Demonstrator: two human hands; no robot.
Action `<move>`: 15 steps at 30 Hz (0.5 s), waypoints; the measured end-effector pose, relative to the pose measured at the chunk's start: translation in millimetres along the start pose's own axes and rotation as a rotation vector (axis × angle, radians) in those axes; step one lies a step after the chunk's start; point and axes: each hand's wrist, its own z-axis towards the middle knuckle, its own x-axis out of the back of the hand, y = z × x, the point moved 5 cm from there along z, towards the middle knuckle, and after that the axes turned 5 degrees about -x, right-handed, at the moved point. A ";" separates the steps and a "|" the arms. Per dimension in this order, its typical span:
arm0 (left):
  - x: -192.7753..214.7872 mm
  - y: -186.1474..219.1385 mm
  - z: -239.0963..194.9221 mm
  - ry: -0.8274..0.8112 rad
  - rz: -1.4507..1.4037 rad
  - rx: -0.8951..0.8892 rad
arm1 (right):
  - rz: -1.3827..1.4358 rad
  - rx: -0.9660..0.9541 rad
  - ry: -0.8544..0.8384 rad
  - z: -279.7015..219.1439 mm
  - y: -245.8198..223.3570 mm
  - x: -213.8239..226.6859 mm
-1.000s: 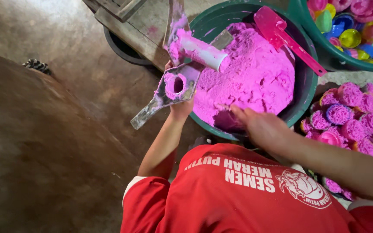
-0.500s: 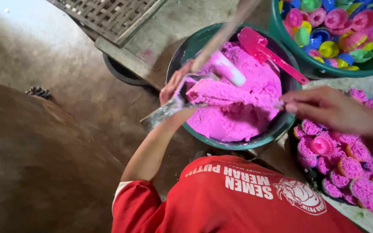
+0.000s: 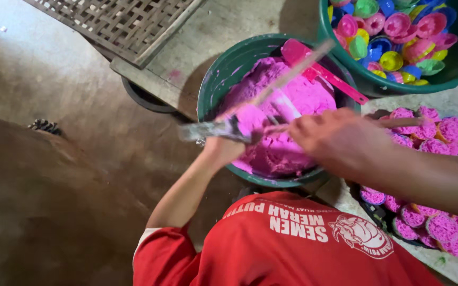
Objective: The person scoops pink dough from a green basin using a wooden stick and a metal mold. They press the dough into the mold, scrape off the excess, and place the shaped pink decorations into a woven basket. The person repeats this process to fill the basket with pink decorations.
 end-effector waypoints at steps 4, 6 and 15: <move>23.3 -9.2 7.3 0.051 0.133 -0.043 | 0.022 -0.240 -0.168 -40.3 37.0 25.7; 21.1 -0.3 9.9 0.043 0.075 -0.158 | 0.018 -0.218 -0.136 -25.7 31.9 37.7; 1.0 -1.8 9.3 0.045 0.049 -0.100 | 0.038 -0.055 0.160 3.7 6.6 43.8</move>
